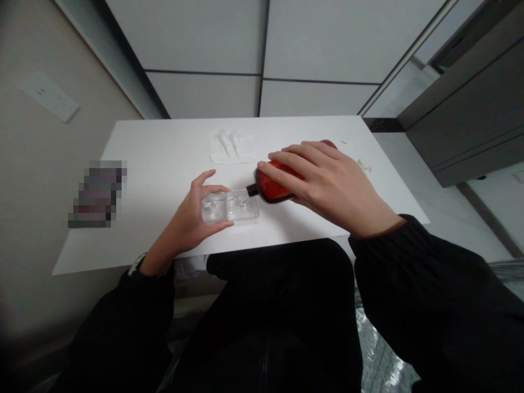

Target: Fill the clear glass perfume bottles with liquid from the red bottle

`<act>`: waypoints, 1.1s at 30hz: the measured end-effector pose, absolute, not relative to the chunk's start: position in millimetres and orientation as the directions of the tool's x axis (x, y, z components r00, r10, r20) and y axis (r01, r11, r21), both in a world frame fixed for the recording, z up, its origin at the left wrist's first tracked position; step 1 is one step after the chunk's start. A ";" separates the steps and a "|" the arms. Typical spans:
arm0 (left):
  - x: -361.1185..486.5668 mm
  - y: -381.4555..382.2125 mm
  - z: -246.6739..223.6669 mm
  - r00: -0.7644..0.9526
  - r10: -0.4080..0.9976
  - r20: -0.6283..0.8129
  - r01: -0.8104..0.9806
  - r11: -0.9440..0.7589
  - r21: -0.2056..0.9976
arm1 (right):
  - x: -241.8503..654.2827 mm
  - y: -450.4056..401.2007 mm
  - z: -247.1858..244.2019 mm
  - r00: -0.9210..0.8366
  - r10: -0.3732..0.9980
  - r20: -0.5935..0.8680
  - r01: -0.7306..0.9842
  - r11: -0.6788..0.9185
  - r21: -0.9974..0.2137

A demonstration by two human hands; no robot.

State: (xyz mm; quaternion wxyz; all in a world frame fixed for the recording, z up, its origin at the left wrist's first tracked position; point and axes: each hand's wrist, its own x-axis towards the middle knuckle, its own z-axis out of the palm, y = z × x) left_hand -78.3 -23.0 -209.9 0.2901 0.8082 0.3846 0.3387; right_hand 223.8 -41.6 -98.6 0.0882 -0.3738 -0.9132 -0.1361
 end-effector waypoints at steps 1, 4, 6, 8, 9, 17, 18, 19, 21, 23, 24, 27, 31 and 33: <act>-78.4 -22.9 -210.0 0.475 0.818 0.325 0.425 -0.536 0.729 | 223.7 -41.4 -98.4 -0.709 0.655 0.262 0.703 0.685 0.190; -78.8 -22.5 -210.9 0.474 0.816 0.331 0.421 -0.540 0.729 | 223.3 -40.6 -98.2 -0.719 0.641 0.268 0.693 0.686 0.219; -79.1 -22.3 -211.2 0.470 0.817 0.334 0.418 -0.539 0.731 | 222.9 -40.2 -97.9 -0.722 0.636 0.272 0.691 0.688 0.222; -79.2 -22.4 -210.9 0.469 0.819 0.332 0.416 -0.536 0.734 | 222.4 -39.8 -97.3 -0.727 0.630 0.273 0.686 0.691 0.228; -79.2 -22.5 -210.6 0.470 0.818 0.331 0.415 -0.536 0.735 | 222.1 -39.7 -97.0 -0.732 0.624 0.273 0.680 0.693 0.240; -79.1 -23.2 -210.0 0.472 0.819 0.328 0.431 -0.539 0.724 | 222.0 -38.6 -95.7 -0.733 0.627 0.263 0.679 0.698 0.226; -79.0 -23.0 -210.2 0.472 0.819 0.327 0.434 -0.539 0.722 | 222.0 -38.6 -95.6 -0.733 0.627 0.264 0.678 0.700 0.224; -79.0 -22.9 -210.4 0.473 0.819 0.326 0.435 -0.538 0.722 | 221.8 -38.6 -95.4 -0.735 0.625 0.263 0.677 0.700 0.227; -78.9 -22.7 -210.5 0.475 0.818 0.325 0.434 -0.539 0.722 | 221.1 -38.7 -94.6 -0.744 0.616 0.259 0.668 0.704 0.242; -78.7 -22.7 -210.2 0.476 0.817 0.325 0.432 -0.539 0.723 | 220.1 -38.8 -93.5 -0.750 0.609 0.256 0.661 0.704 0.261; -78.7 -22.8 -210.0 0.476 0.817 0.326 0.431 -0.540 0.723 | 219.6 -38.9 -93.0 -0.753 0.608 0.253 0.658 0.703 0.270; -78.4 -23.3 -209.4 0.475 0.816 0.330 0.424 -0.541 0.726 | 218.9 -38.9 -92.3 -0.749 0.614 0.250 0.663 0.701 0.262; -78.0 -23.5 -210.1 0.470 0.818 0.331 0.419 -0.537 0.732 | 219.8 -37.9 -92.5 -0.726 0.630 0.276 0.684 0.700 0.204; -77.9 -23.1 -211.0 0.467 0.821 0.329 0.422 -0.533 0.733 | 220.1 -37.3 -92.3 -0.723 0.631 0.283 0.687 0.701 0.191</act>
